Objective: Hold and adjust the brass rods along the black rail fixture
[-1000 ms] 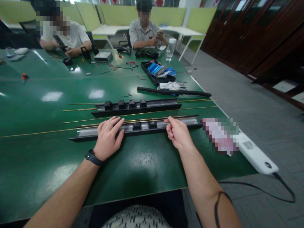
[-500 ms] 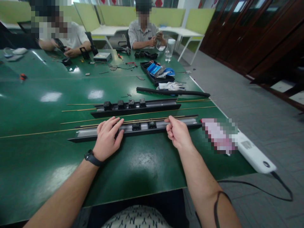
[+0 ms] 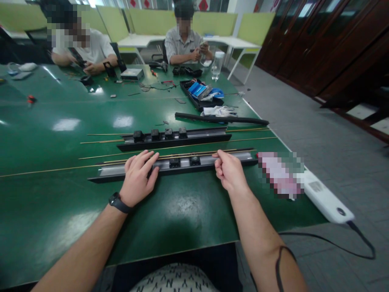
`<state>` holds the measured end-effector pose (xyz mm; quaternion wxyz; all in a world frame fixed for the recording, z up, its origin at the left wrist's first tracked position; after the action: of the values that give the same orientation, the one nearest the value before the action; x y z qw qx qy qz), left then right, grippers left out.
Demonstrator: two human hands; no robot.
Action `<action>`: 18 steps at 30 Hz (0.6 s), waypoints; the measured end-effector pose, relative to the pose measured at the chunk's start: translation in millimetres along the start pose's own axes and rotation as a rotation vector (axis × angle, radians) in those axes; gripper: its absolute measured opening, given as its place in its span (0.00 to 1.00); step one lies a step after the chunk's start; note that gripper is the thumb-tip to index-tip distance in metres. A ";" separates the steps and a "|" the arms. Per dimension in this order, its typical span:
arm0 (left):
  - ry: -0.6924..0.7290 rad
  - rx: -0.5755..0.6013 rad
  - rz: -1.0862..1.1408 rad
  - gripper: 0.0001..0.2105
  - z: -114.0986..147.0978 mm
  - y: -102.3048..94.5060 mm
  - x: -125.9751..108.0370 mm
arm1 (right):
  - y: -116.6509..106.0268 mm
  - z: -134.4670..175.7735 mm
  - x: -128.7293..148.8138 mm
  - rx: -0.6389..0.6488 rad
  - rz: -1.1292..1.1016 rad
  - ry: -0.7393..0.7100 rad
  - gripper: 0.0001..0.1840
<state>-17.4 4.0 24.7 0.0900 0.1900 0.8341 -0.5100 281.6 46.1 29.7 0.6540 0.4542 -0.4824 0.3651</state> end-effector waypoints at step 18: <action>0.001 -0.005 0.004 0.22 0.1 0.6 -0.1 | 1.0 0.0 0.2 -0.011 -0.002 0.006 0.12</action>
<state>-17.1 4.2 24.2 0.0912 0.1916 0.8350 -0.5076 280.7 46.4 30.1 0.6584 0.4501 -0.4817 0.3632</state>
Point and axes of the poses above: each hand's wrist, its own z-axis away from the middle knuckle, its own y-axis out of the palm, x = y × z, the point moved 2 cm from there along -z, towards the middle knuckle, and after that the axes turned 12 degrees about -y, right-handed, at the moved point
